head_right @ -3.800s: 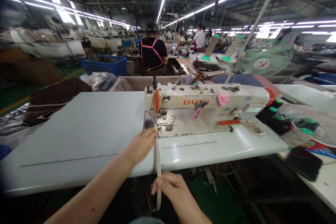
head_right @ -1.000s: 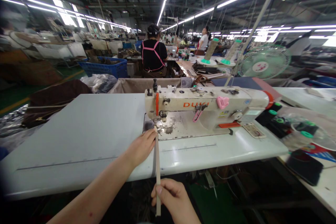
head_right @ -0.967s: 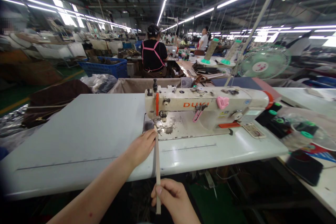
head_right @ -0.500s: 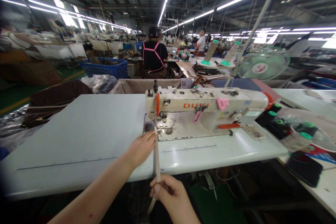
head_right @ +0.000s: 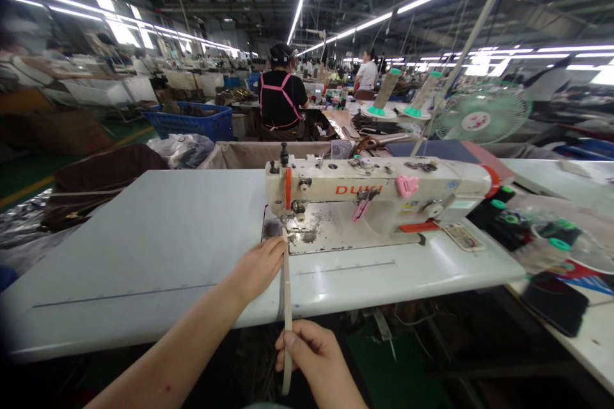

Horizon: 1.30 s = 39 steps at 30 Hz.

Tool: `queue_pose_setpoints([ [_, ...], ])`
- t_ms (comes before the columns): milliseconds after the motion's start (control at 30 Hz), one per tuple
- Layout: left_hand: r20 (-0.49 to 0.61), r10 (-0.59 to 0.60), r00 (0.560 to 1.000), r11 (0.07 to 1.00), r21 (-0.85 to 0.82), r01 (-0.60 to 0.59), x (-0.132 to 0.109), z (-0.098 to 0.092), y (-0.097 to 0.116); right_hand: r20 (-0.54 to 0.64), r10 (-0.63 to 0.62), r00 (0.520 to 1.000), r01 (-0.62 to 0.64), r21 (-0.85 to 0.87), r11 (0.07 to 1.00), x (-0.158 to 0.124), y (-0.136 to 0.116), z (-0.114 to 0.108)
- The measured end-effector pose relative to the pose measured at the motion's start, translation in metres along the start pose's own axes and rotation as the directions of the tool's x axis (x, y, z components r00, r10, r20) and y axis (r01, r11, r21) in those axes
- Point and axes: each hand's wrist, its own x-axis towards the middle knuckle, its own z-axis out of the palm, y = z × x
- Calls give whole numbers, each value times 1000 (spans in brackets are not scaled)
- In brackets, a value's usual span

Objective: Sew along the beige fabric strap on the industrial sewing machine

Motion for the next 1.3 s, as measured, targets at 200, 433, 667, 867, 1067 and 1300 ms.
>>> queue_pose_setpoints([
  [200, 14, -13, 1000, 1000, -1, 13, 0, 1, -1, -14, 0, 1000, 0, -2, 1000, -3, -1, 2],
  [433, 8, -4, 1000, 1000, -4, 4, 0, 2, -1, -25, -10, 1000, 10, -22, 1000, -2, -2, 2],
  [667, 5, 30, 1000, 999, 24, -30, -2, 6, -3, -20, 15, 1000, -15, -7, 1000, -3, -1, 2],
  [867, -14, 60, 998, 994, 91, -58, 0, 10, -5, -14, 0, 1000, 0, -17, 1000, -1, -2, 0],
  [1067, -36, 44, 998, 992, 122, -39, 2, 11, -4, -26, 3, 1000, -3, 9, 1000, 1, 3, -2],
  [1300, -29, 29, 999, 998, 61, -28, 0, 8, -4, 42, -22, 999, 21, 12, 1000, -2, 1, -2],
])
